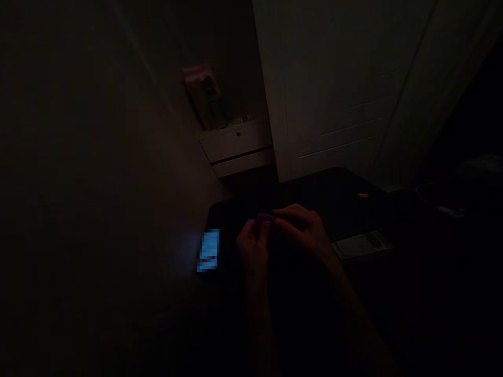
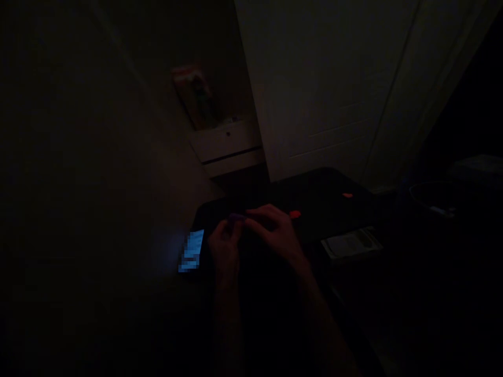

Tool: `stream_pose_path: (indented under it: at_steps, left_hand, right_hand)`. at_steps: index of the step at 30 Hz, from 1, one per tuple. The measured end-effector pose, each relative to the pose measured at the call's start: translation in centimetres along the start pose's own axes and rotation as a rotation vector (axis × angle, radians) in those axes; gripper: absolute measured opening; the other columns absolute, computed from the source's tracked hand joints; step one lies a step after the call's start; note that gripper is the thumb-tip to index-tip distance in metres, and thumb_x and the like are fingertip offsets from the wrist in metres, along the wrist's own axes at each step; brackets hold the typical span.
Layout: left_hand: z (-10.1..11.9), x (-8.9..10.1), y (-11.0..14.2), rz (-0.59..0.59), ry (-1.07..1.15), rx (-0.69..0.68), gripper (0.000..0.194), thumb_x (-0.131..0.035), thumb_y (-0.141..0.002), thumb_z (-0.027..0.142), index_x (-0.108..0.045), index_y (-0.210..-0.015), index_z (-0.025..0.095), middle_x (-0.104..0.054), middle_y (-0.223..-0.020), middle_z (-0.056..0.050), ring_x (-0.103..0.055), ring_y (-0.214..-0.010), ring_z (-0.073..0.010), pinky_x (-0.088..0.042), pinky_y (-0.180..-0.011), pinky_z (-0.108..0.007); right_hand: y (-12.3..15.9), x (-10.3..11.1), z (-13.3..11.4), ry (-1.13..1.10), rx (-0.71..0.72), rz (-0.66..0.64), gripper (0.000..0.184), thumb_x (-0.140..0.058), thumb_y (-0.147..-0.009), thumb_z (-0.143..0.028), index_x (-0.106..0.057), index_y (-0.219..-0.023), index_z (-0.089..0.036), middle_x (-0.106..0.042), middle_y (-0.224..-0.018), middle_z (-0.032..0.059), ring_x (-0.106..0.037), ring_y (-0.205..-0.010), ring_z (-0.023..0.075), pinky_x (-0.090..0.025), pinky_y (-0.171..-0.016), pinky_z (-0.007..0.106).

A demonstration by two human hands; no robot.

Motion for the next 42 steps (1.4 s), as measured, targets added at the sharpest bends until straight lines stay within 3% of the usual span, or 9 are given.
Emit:
stream_pose_path:
  at_steps: [5,10,17,24,27,32,36,42]
  left_hand:
    - [-0.1,-0.5,0.2,-0.047,0.075,0.03,0.027,-0.087,-0.073,0.038,-0.073,-0.073,0.015,-0.064,-0.068,0.002,-0.056,-0.067,-0.0121,-0.044,-0.063,-0.021]
    - [-0.8,-0.9,0.4,-0.159,0.145,0.136,0.031,-0.085,-0.075,0.043,-0.077,-0.084,0.015,-0.071,-0.077,-0.002,-0.062,-0.071,-0.0139,-0.049,-0.068,-0.024]
    - [-1.2,-0.7,0.4,0.018,0.197,0.074,0.032,-0.086,-0.075,0.042,-0.077,-0.093,0.017,-0.077,-0.096,-0.006,-0.071,-0.091,-0.0193,-0.055,-0.084,-0.029]
    - [-0.2,-0.4,0.4,-0.014,0.088,-0.004,0.026,-0.08,-0.082,0.042,-0.076,-0.089,0.017,-0.076,-0.088,-0.004,-0.07,-0.082,-0.0175,-0.055,-0.076,-0.027]
    - [0.4,-0.5,0.3,-0.077,0.031,-0.044,0.024,-0.079,-0.082,0.041,-0.076,-0.087,0.017,-0.074,-0.084,-0.004,-0.069,-0.079,-0.0169,-0.054,-0.074,-0.026]
    - [-0.3,-1.1,0.3,-0.126,0.052,0.017,0.027,-0.08,-0.081,0.042,-0.076,-0.092,0.017,-0.076,-0.09,-0.006,-0.07,-0.084,-0.0184,-0.054,-0.079,-0.028]
    - [-1.2,-2.0,0.6,-0.152,0.116,0.086,0.034,-0.087,-0.073,0.037,-0.075,-0.097,0.017,-0.077,-0.095,-0.006,-0.071,-0.088,-0.0191,-0.054,-0.081,-0.028]
    - [-0.3,-1.1,0.2,-0.021,0.08,-0.053,0.021,-0.081,-0.081,0.031,-0.077,-0.098,0.02,-0.075,-0.098,-0.005,-0.07,-0.095,-0.0194,-0.055,-0.088,-0.031]
  right_hand:
    - [0.1,-0.5,-0.3,-0.004,0.011,-0.031,0.019,-0.077,-0.088,-0.043,-0.08,-0.097,-0.026,-0.073,-0.094,0.0038,-0.068,-0.09,0.0206,-0.054,-0.081,0.034]
    - [0.0,0.0,0.0,0.035,0.02,0.007,0.02,-0.074,-0.089,-0.045,-0.08,-0.091,-0.026,-0.072,-0.089,0.0036,-0.067,-0.084,0.0205,-0.054,-0.079,0.035]
    - [0.1,-0.8,0.9,0.035,-0.041,0.066,0.025,-0.07,-0.09,-0.046,-0.07,-0.085,-0.022,-0.069,-0.08,0.0021,-0.063,-0.076,0.0185,-0.05,-0.07,0.03]
    - [0.1,-1.1,1.3,-0.089,-0.125,0.005,0.023,-0.076,-0.087,-0.043,-0.076,-0.099,-0.024,-0.074,-0.094,0.0036,-0.069,-0.089,0.0209,-0.054,-0.08,0.033]
    - [0.0,-0.9,1.1,-0.096,-0.093,0.012,0.02,-0.076,-0.087,-0.043,-0.079,-0.094,-0.025,-0.074,-0.093,0.0038,-0.069,-0.09,0.0213,-0.055,-0.08,0.034]
    - [-0.1,-0.1,0.5,0.009,-0.022,0.122,0.019,-0.077,-0.086,-0.044,-0.08,-0.082,-0.026,-0.072,-0.082,0.0034,-0.067,-0.078,0.0199,-0.055,-0.075,0.034]
    - [0.0,0.1,0.9,-0.014,-0.061,0.238,0.02,-0.076,-0.086,-0.045,-0.08,-0.084,-0.025,-0.074,-0.087,0.0044,-0.069,-0.083,0.0215,-0.056,-0.079,0.036]
    - [-0.2,-0.9,0.9,-0.136,-0.076,0.159,0.024,-0.073,-0.088,-0.045,-0.079,-0.102,-0.026,-0.075,-0.109,0.006,-0.069,-0.103,0.0232,-0.057,-0.09,0.036]
Point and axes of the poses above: each hand's wrist, its own y-axis away from the middle knuckle, its own x-axis out of the back of the hand, z = x × y, the point moved 5 cm from there along -y, towards the middle knuckle
